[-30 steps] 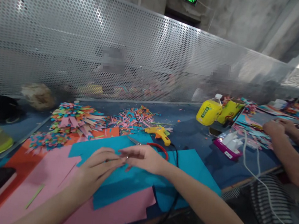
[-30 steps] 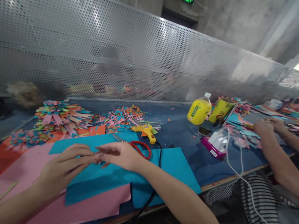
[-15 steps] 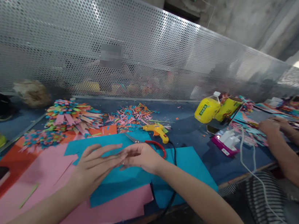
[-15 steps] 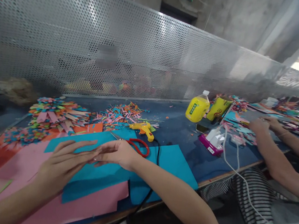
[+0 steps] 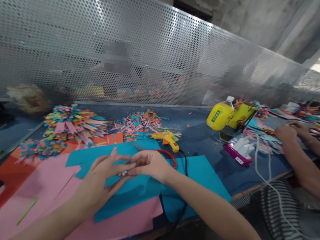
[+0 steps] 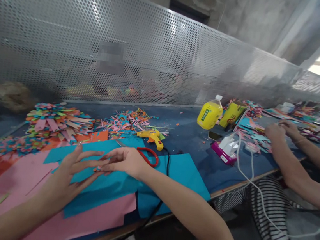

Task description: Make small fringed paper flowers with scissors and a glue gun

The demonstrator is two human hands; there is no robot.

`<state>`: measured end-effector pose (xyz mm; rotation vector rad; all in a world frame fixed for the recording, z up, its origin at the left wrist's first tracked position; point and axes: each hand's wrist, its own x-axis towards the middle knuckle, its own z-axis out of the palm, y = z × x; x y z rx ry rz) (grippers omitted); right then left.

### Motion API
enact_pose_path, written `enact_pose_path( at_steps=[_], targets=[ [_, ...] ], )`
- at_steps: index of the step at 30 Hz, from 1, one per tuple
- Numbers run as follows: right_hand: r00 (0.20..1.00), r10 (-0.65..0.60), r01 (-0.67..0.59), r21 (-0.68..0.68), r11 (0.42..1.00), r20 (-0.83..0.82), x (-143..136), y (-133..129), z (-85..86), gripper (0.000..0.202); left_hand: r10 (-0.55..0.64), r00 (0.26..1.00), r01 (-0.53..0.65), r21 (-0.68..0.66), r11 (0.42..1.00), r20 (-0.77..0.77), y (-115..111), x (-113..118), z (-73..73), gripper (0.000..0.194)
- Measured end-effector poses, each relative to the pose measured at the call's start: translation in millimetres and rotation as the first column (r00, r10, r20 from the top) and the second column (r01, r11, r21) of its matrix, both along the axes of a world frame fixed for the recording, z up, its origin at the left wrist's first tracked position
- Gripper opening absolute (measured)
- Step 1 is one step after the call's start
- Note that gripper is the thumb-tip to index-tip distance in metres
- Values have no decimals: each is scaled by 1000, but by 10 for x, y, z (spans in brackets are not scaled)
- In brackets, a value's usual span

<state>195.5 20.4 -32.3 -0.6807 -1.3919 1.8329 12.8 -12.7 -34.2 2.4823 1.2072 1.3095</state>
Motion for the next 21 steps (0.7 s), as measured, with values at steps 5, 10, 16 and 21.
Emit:
enact_pose_path(
  at_steps=[5, 10, 16, 21],
  targets=[
    [997, -30, 30, -1, 1000, 74, 0, -21, -5, 54, -17, 998, 19, 24, 1000, -59, 10, -30, -6, 26],
    [999, 23, -22, -20, 1000, 48, 9, -68, 85, 50, 35, 998, -36, -15, 999, -62, 12, -79, 18, 14],
    [958, -285, 284, 52, 957, 26, 199, 73, 221, 24, 102, 975, -63, -191, 980, 198, 5, -94, 21, 19],
    [734, -678, 648, 253, 718, 43, 446, 344, 242, 25, 141, 904, -22, -287, 958, 403, -17, -40, 109, 61]
  ],
)
